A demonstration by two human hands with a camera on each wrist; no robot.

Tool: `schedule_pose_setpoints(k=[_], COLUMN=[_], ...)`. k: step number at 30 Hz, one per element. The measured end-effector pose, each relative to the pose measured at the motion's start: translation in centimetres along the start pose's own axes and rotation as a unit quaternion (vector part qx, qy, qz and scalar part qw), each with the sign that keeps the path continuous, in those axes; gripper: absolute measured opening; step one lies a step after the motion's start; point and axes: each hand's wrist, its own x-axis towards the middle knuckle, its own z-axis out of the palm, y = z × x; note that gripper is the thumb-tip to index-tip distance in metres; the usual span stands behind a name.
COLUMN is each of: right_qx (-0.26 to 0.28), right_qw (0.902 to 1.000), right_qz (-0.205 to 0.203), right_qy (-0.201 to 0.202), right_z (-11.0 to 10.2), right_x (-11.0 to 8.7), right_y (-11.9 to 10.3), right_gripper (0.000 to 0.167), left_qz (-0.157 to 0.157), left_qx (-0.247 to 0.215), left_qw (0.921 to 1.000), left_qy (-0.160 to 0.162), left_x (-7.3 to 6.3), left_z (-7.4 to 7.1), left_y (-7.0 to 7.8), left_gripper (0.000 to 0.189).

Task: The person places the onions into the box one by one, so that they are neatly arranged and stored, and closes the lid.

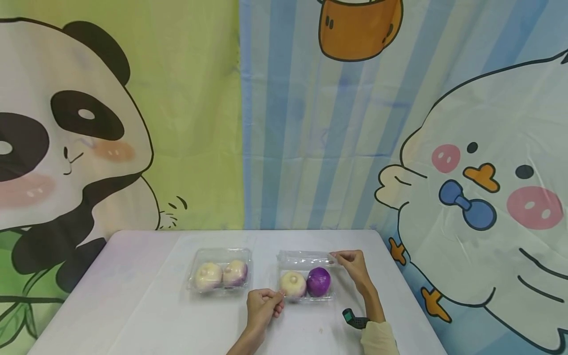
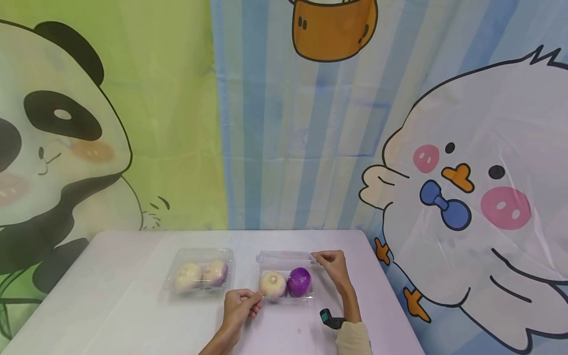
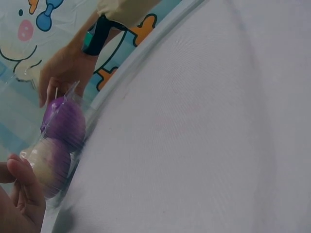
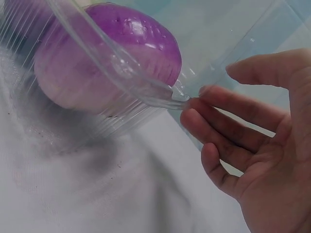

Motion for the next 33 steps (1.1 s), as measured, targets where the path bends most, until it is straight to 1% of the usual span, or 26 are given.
schedule_pose_setpoints(k=[5,12,20,24,30,33], right_qx=[0.0,-0.006,-0.007,-0.004,-0.014,-0.018], right_qw=[0.9998,0.9991,0.9973,0.9968,0.9951,0.9946], right_qz=[-0.013,-0.022,-0.055,-0.063,-0.08,-0.084], right_qy=[-0.017,-0.035,-0.049,-0.05,-0.056,-0.058], right_z=[0.0,-0.2,-0.1,0.0,0.2,0.3], right_x=[-0.2,-0.6,-0.7,-1.0,-1.1,-1.0], right_y=[0.0,0.0,0.0,-0.2,0.0,0.0], right_gripper=[0.024,0.021,0.022,0.021,0.023,0.023], left_qz=[0.001,-0.003,0.014,0.017,0.022,0.027], left_qx=[0.003,0.002,0.011,0.016,0.023,0.031], left_qw=[1.0,1.0,0.9995,0.9992,0.9991,0.9989], left_qy=[-0.006,-0.009,-0.025,-0.032,-0.027,-0.024], left_x=[0.0,-0.1,-0.1,-0.2,-0.3,-0.3], left_z=[-0.2,-0.2,-0.5,-0.6,-0.6,-0.7], left_y=[-0.1,-0.1,0.1,0.1,0.0,0.0], left_gripper=[0.027,0.028,0.028,0.026,0.025,0.034])
